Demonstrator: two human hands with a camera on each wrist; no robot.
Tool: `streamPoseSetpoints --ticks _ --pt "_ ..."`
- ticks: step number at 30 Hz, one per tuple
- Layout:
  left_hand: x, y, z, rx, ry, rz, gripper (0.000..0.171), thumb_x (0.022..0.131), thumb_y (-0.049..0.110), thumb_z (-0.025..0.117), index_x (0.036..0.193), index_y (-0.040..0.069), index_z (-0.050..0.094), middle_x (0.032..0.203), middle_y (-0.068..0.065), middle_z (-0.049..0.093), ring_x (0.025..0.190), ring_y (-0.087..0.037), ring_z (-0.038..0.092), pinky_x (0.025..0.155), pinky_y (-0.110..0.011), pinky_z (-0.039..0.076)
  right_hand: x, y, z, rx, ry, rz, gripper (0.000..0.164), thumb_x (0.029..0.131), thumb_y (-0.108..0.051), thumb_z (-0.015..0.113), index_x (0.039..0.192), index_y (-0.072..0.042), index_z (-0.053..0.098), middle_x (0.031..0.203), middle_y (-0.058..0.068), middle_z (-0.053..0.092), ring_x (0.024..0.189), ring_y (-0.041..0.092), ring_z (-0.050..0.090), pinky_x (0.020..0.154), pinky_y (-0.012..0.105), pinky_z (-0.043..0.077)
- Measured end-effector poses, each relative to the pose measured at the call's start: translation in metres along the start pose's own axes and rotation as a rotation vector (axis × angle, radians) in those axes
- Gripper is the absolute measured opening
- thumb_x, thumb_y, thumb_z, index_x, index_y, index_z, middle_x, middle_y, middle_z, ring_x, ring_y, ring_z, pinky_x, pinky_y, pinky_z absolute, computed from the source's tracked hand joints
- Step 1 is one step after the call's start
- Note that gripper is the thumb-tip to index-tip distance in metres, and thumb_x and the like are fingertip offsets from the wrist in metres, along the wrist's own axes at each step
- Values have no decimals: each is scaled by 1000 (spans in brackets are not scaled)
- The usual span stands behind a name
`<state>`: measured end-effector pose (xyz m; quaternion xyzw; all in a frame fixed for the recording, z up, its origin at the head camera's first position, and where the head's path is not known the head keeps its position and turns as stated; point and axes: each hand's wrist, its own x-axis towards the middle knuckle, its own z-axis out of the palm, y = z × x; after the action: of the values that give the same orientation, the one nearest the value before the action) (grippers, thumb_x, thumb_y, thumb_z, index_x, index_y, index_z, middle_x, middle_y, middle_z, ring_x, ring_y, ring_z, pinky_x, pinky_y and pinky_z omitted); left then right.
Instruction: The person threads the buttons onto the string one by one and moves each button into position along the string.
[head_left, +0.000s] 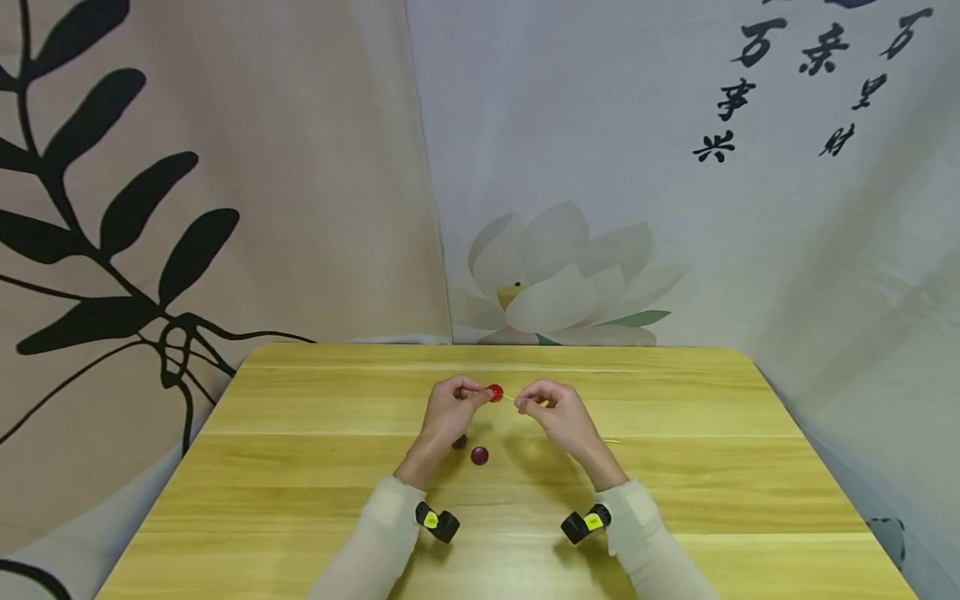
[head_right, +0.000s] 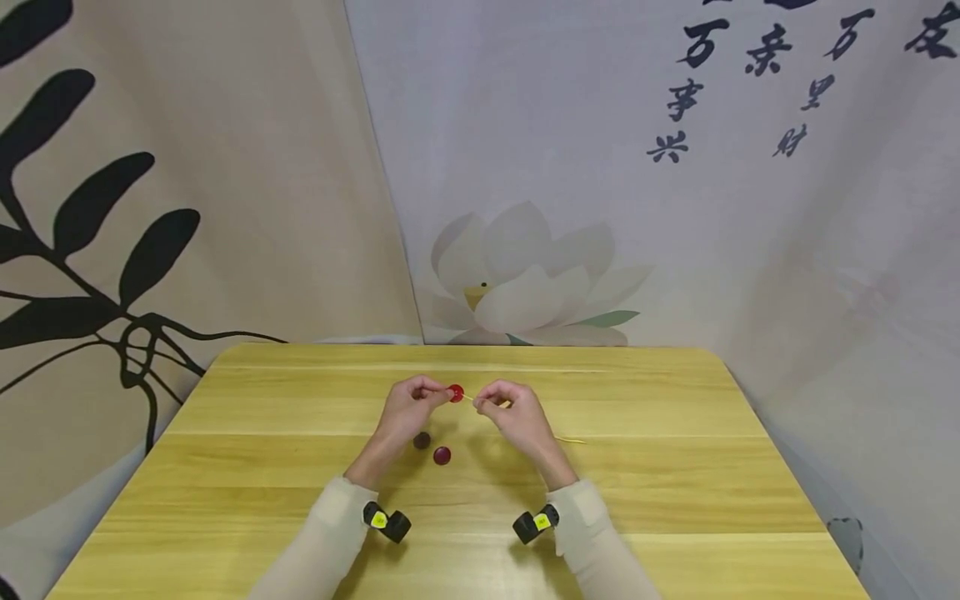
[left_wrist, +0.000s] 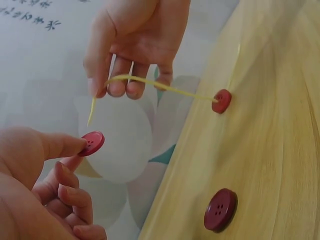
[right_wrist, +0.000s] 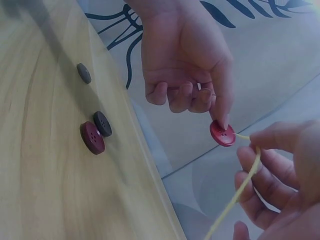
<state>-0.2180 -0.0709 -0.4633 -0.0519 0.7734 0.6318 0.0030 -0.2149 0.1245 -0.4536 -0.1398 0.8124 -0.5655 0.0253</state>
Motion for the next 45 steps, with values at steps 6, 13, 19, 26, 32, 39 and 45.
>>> streamPoseSetpoints --ticks 6,13,19,26,32,39,45 --pt "-4 2 1 -1 -14 6 11 89 18 72 92 7 69 75 -1 55 63 -14 45 54 -25 36 -11 -32 -1 -2 -1 -2 10 94 0 61 94 4 69 96 26 69 89 38 63 67 26 44" --pt "-5 4 2 -3 -2 8 10 89 16 73 91 6 69 75 0 55 64 -14 46 54 -24 36 -11 -33 0 -38 8 7 11 95 -2 61 95 6 69 92 19 70 89 35 63 69 28 44" --pt "-7 4 4 -10 1 26 10 88 14 73 90 5 69 74 -1 55 60 -13 44 50 -22 34 -2 -10 3 -41 29 13 10 94 -4 63 94 2 70 90 16 70 88 34 63 70 30 44" --pt "-7 4 7 -12 1 33 10 89 15 73 90 6 69 74 0 55 60 -13 45 51 -22 35 3 7 5 -40 67 -2 8 92 -6 66 89 -8 72 84 6 70 82 22 63 69 30 46" --pt "-8 5 9 -16 1 42 10 89 15 73 89 5 69 73 0 54 59 -12 44 50 -22 35 2 6 5 -38 61 -10 8 91 -7 66 88 -10 73 83 4 70 80 17 63 71 32 47" --pt "-9 5 10 -24 -9 49 11 89 16 73 90 5 69 73 0 53 58 -13 43 49 -22 33 2 5 5 -41 64 -10 8 91 -5 65 89 -7 73 81 2 69 79 19 62 69 31 47" --pt "-9 4 12 -21 -9 49 11 89 16 73 90 6 70 73 0 53 59 -13 43 49 -22 32 2 4 6 -24 73 -13 10 91 -4 64 89 -8 72 80 3 69 84 33 65 70 31 46"
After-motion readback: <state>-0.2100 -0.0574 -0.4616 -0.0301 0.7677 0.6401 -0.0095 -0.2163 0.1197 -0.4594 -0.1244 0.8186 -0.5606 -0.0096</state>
